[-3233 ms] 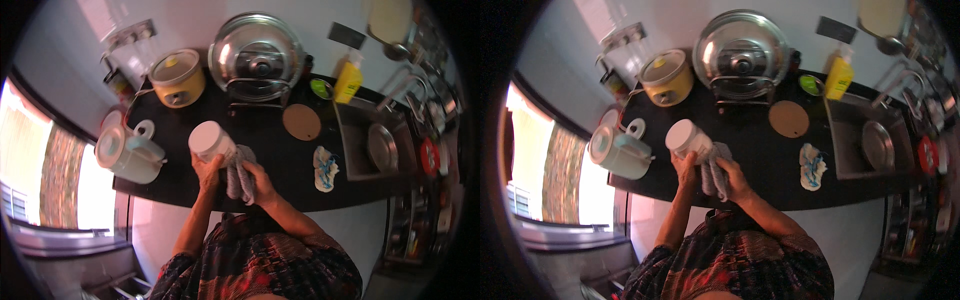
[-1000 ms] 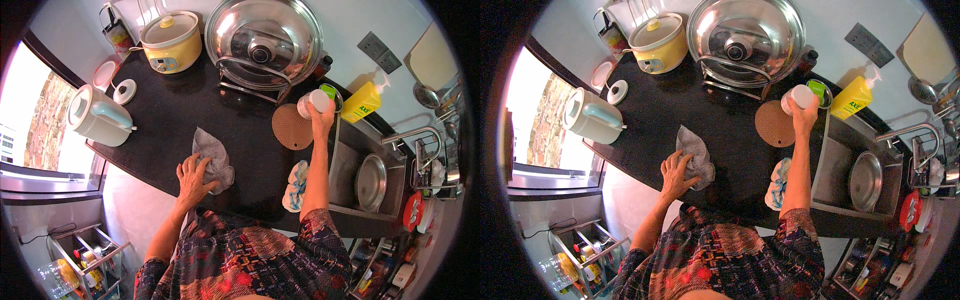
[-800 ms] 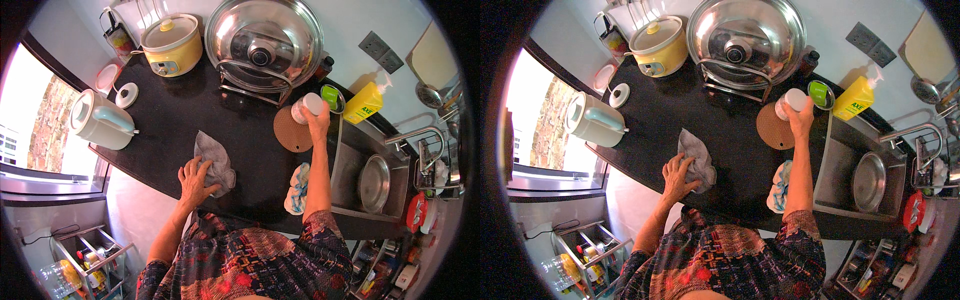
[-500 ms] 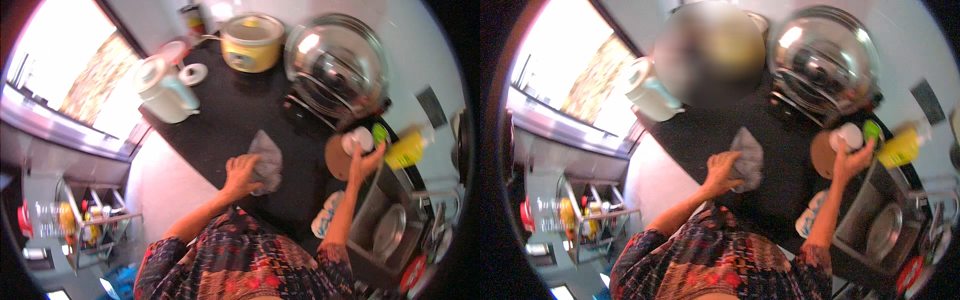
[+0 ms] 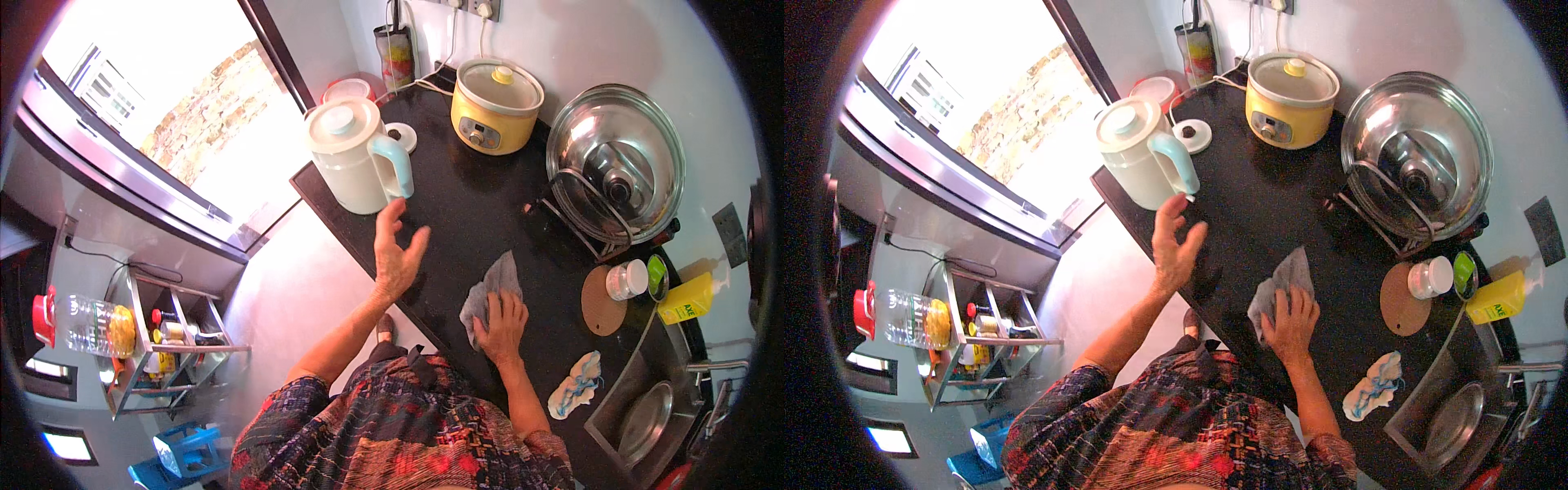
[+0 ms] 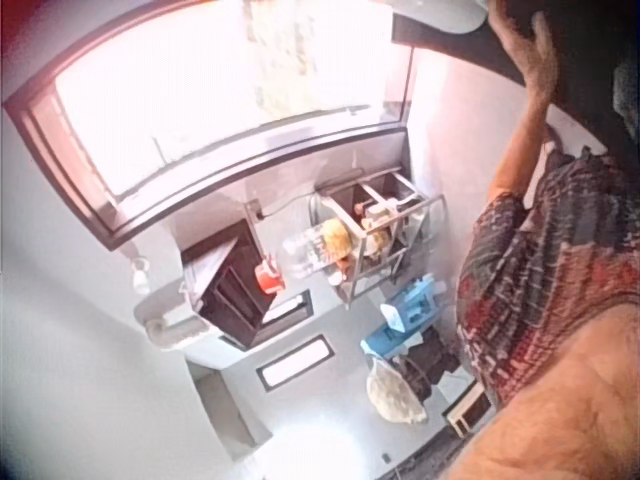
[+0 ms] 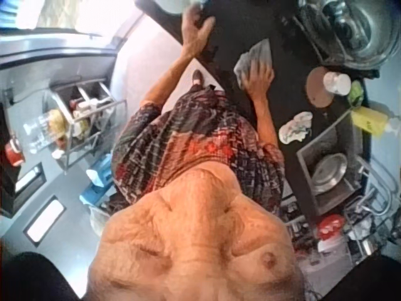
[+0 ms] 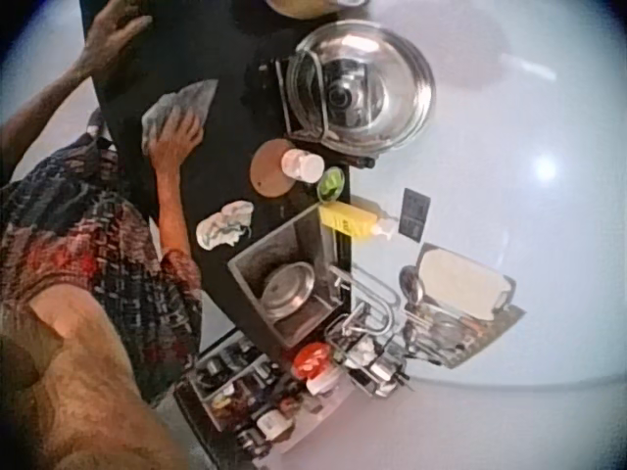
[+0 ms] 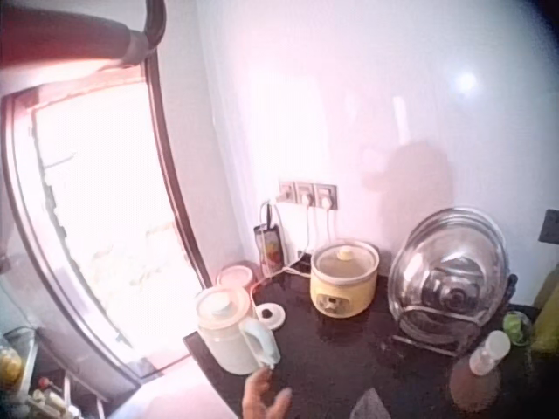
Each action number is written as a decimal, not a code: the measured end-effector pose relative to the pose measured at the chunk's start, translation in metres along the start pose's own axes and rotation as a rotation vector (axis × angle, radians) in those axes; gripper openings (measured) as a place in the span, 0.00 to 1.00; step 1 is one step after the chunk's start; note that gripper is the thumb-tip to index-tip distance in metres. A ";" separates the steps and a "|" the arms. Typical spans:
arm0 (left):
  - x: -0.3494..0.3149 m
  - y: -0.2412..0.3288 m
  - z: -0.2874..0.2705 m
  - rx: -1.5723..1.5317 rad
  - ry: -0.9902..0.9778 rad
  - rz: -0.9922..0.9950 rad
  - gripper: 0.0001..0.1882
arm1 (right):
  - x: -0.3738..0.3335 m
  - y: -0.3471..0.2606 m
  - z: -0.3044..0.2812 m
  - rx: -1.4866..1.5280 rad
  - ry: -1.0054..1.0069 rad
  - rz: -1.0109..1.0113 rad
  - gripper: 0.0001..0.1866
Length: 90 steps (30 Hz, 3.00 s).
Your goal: The person wipes a small white container, a white electric kettle, and a yellow rice cooker with a grey cloth. They wipe the lids and bodies of the appliances, then wipe the countertop and the wall above the counter. Finally, they rinse the cloth under the tap.
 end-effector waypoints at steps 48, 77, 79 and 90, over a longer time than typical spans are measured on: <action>0.062 -0.012 -0.103 -0.368 -0.348 -0.216 0.13 | 0.293 -0.081 -0.078 0.035 0.218 0.144 0.19; 0.076 -0.005 -0.106 -0.301 -0.397 0.314 0.29 | 0.360 -0.170 -0.073 0.147 -0.398 -0.715 0.18; 0.076 -0.007 -0.106 -0.307 -0.398 0.298 0.29 | 0.372 -0.140 -0.070 0.172 -0.396 -0.513 0.19; 0.074 -0.011 -0.107 -0.264 -0.392 0.301 0.43 | 0.245 -0.124 -0.096 0.291 0.165 -0.254 0.23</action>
Point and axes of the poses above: each hand's wrist, its own x-axis towards the middle knuckle, its own z-axis out of the palm, y = z × x, the point moved 3 cm from there along x, towards the middle knuckle, and after that the axes turned 2 degrees about -z, right-handed, at the moved point
